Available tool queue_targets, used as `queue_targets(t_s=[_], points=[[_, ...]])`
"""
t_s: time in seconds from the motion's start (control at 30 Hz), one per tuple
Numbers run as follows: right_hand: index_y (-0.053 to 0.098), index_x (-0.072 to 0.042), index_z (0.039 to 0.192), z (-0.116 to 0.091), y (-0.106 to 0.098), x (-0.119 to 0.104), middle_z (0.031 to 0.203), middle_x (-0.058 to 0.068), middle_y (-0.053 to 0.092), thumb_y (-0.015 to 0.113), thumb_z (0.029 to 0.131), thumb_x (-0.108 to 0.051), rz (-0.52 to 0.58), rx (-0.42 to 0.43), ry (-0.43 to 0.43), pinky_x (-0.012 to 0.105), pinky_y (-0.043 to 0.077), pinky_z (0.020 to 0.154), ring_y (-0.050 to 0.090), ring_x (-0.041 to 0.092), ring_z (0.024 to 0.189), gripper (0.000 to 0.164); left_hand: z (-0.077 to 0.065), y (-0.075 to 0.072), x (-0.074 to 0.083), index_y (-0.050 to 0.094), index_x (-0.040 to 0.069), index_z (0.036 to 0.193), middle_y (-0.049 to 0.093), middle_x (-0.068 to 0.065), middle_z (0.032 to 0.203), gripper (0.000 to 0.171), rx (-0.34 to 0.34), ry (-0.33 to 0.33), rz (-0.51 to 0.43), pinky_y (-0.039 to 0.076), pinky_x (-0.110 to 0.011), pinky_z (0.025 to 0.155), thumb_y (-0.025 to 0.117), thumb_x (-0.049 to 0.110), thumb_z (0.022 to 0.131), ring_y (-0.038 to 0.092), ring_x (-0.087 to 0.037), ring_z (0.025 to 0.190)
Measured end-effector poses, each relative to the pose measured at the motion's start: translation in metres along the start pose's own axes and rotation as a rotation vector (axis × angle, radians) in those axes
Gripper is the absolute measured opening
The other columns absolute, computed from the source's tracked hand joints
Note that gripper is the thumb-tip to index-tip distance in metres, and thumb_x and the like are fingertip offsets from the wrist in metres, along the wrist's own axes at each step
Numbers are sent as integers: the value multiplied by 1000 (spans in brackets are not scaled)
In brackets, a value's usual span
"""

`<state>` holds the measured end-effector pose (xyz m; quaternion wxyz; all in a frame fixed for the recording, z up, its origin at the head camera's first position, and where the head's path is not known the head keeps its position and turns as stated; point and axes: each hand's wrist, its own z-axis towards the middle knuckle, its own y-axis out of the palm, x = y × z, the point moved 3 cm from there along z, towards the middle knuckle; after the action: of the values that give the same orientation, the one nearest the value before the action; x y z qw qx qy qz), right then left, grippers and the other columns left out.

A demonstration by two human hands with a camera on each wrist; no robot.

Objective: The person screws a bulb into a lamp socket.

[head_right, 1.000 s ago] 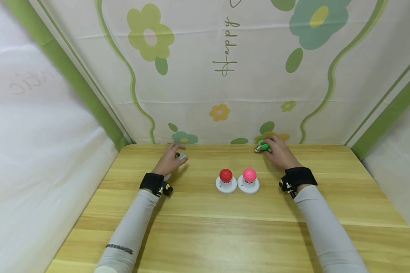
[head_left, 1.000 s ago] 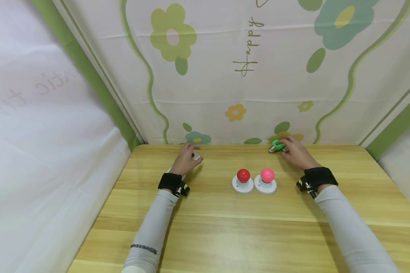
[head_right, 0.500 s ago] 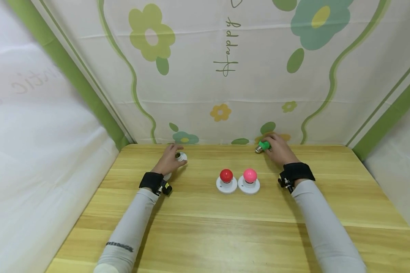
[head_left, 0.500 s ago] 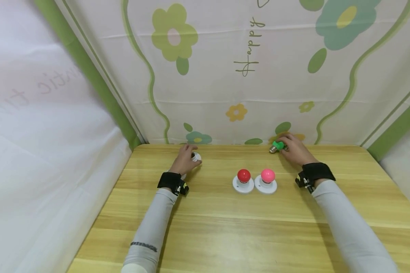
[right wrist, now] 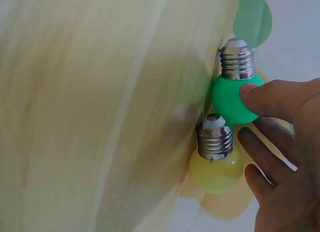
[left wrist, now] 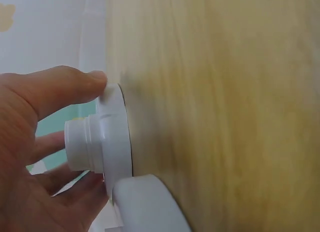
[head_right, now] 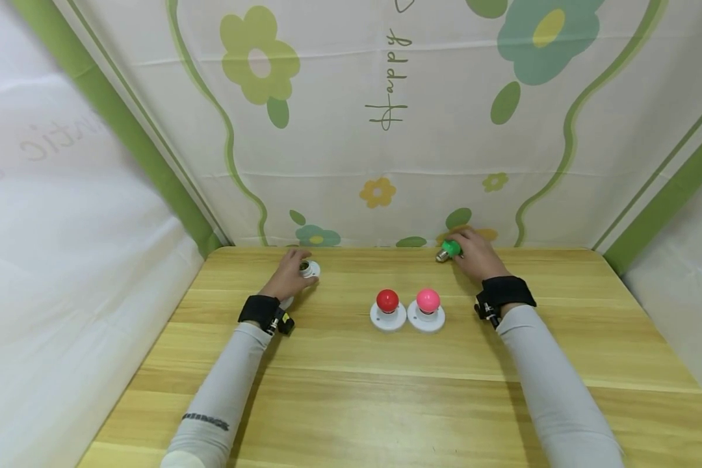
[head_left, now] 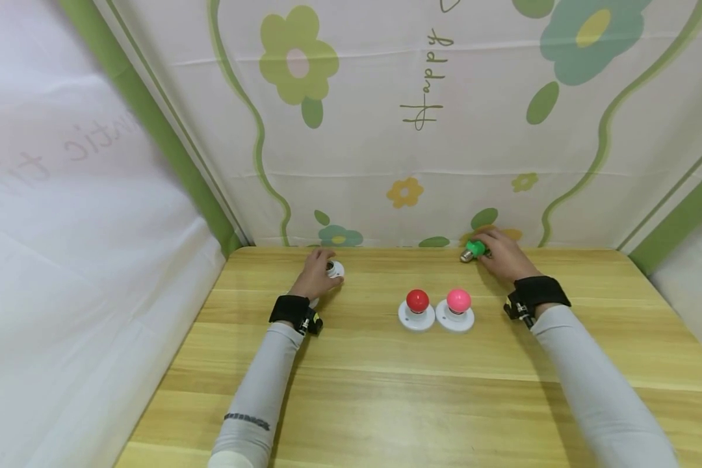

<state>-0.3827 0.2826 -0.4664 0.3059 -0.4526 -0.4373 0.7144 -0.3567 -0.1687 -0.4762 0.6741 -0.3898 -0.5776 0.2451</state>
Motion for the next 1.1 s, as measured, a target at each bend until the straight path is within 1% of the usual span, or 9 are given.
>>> queue_targets(t_s=[0.1, 0.23, 0.33, 0.43, 0.6, 0.73, 0.87, 1.1], points=[[61, 5, 141, 1, 3, 1, 147, 33, 49, 71, 97, 2, -7, 5, -6, 68, 40, 116, 47, 54, 138, 45, 0, 0, 0, 45, -1, 155, 38, -25, 160, 69, -17, -14, 14, 46, -52, 117, 78, 21, 98, 39, -42, 149], [63, 4, 139, 1, 6, 3, 143, 32, 51, 73, 95, 2, -6, 28, -17, 68, 42, 114, 49, 53, 134, 45, 0, 0, -1, 50, 0, 152, 40, -25, 157, 64, -42, -31, 29, 47, -51, 115, 78, 23, 99, 42, -41, 145], [63, 3, 139, 1, 7, 4, 144, 31, 51, 74, 93, 2, 0, 33, -20, 69, 41, 113, 49, 53, 134, 47, 0, -1, -1, 50, 1, 151, 41, -26, 158, 64, -51, -40, 36, 48, -53, 114, 78, 24, 98, 42, -43, 145], [62, 2, 141, 1, 8, 4, 146, 32, 50, 75, 93, 0, 0, 21, -11, 70, 40, 114, 48, 54, 134, 49, 0, -1, -2, 50, 3, 152, 42, -27, 159, 65, -59, -47, 51, 48, -55, 113, 79, 25, 98, 41, -45, 147], [61, 1, 141, 1, 9, 5, 146, 34, 54, 75, 94, -1, -30, 10, 0, 69, 41, 113, 52, 55, 134, 49, 1, -1, -2, 49, 3, 153, 45, -28, 157, 68, -62, -47, 63, 48, -56, 111, 80, 25, 97, 44, -45, 143], [62, 1, 139, 1, 10, 4, 143, 32, 59, 75, 95, -2, -58, 9, 3, 67, 44, 112, 56, 54, 132, 46, 3, 1, -3, 48, 0, 154, 49, -26, 154, 71, -63, -62, 70, 49, -53, 112, 81, 25, 96, 48, -42, 140], [61, 1, 141, 0, 10, 3, 146, 32, 57, 74, 96, -3, -47, -4, 18, 68, 43, 114, 54, 54, 135, 46, 5, 2, -4, 49, -2, 151, 54, -25, 150, 70, -58, -68, 91, 49, -50, 113, 82, 25, 95, 51, -40, 137], [60, 1, 141, -2, 9, 1, 148, 33, 55, 73, 98, -4, -39, -12, 24, 69, 41, 114, 52, 55, 136, 46, 5, 1, -2, 51, -4, 148, 56, -25, 146, 68, -54, -65, 107, 50, -50, 112, 82, 25, 95, 52, -39, 134]])
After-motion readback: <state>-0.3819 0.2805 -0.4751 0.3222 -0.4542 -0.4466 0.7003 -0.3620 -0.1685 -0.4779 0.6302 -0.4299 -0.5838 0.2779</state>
